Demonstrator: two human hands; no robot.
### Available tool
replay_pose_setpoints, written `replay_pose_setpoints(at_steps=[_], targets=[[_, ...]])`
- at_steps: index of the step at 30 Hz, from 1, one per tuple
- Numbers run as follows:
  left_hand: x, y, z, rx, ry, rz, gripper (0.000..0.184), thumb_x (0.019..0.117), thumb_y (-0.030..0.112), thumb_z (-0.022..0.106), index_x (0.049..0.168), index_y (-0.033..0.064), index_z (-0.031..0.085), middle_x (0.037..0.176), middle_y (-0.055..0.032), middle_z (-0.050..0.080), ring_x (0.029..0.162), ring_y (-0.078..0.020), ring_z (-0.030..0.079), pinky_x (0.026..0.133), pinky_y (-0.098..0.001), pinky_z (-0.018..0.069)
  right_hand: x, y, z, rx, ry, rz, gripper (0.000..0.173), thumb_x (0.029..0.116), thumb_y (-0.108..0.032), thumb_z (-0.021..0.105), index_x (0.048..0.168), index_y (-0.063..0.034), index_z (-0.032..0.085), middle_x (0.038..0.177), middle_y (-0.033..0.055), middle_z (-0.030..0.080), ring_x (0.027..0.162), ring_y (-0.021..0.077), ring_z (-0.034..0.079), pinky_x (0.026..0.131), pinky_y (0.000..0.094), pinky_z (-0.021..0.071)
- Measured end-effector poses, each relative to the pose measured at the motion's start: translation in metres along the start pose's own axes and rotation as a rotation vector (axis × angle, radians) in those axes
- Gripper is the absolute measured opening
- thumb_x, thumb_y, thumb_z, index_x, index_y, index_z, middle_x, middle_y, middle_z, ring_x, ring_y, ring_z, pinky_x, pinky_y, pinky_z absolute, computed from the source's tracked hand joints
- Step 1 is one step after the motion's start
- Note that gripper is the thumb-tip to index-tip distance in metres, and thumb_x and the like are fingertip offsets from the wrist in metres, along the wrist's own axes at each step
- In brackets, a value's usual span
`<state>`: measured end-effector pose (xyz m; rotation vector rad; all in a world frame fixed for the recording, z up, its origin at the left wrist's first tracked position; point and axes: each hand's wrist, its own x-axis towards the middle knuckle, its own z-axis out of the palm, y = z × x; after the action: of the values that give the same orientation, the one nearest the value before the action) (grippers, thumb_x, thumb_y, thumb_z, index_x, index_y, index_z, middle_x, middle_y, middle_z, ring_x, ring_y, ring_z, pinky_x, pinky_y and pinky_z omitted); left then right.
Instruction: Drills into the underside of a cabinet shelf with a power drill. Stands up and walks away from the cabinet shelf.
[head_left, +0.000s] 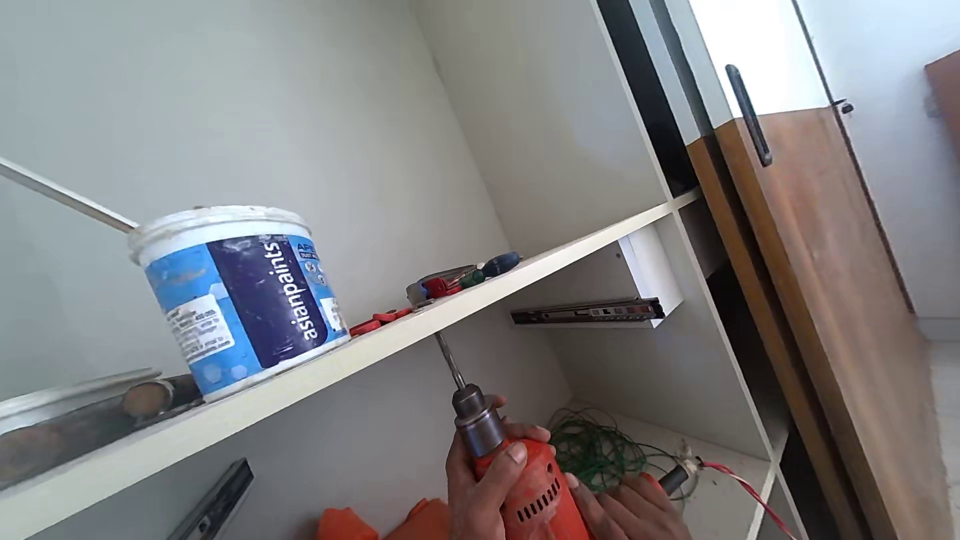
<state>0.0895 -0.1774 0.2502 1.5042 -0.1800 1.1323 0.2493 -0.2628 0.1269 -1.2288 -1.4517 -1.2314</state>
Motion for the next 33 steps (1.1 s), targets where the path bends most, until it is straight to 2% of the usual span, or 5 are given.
replay_pose_setpoints(at_steps=[4,8,15,23,33], targets=[[0.005,-0.003,-0.017,-0.014,-0.23,-0.107,0.074,0.0913,0.037,0.076,0.144,-0.005,0.044,0.135,-0.033,0.059,0.11,-0.048,0.067,0.092,-0.0606,0.0578,0.0,0.009,0.001,-0.045,0.008,-0.003,0.055,0.093,-0.038,0.06,0.145,-0.0217,0.053,0.088,-0.0002,0.07,0.077,0.0191,0.064,0.081,0.0369,0.0522],[0.014,-0.009,-0.033,-0.073,-0.547,-0.12,0.072,0.0853,0.039,0.082,0.138,-0.0016,0.055,0.132,-0.0299,0.062,0.12,-0.0427,0.064,0.103,-0.0557,0.0532,-0.002,0.016,0.01,0.155,0.046,0.002,0.061,0.0862,-0.043,0.064,0.141,-0.0182,0.057,0.096,0.0031,0.074,0.079,0.0201,0.067,0.081,0.0383,0.0531],[0.006,0.008,-0.011,0.324,-0.208,-0.096,0.073,0.078,0.039,0.089,0.128,-0.0073,0.062,0.112,-0.0209,0.072,0.102,-0.0301,0.072,0.092,-0.0446,0.0607,-0.007,0.004,0.063,0.561,0.167,0.149,0.065,0.0884,-0.044,0.07,0.143,-0.0142,0.052,0.112,0.0089,0.07,0.109,0.0176,0.066,0.118,0.0432,0.0368],[0.013,0.026,-0.022,0.4,-0.297,-0.152,0.055,0.0847,0.036,0.083,0.117,-0.0056,0.068,0.106,-0.0192,0.073,0.098,-0.0269,0.072,0.089,-0.0412,0.0603,-0.013,-0.04,0.098,0.868,0.272,0.287,0.055,0.0933,-0.045,0.067,0.13,-0.0045,0.061,0.116,0.0132,0.071,0.115,0.017,0.065,0.121,0.0445,0.0319],[0.015,0.019,-0.008,0.632,-0.152,-0.112,0.065,0.0723,0.049,0.09,0.112,-0.0003,0.073,0.099,-0.0105,0.076,0.091,-0.0199,0.075,0.083,-0.0362,0.0637,0.009,-0.055,0.066,0.976,0.315,0.572,0.039,0.1006,-0.029,0.057,0.116,0.0045,0.069,0.114,0.01,0.074,0.115,0.009,0.066,0.117,0.0379,0.038]])
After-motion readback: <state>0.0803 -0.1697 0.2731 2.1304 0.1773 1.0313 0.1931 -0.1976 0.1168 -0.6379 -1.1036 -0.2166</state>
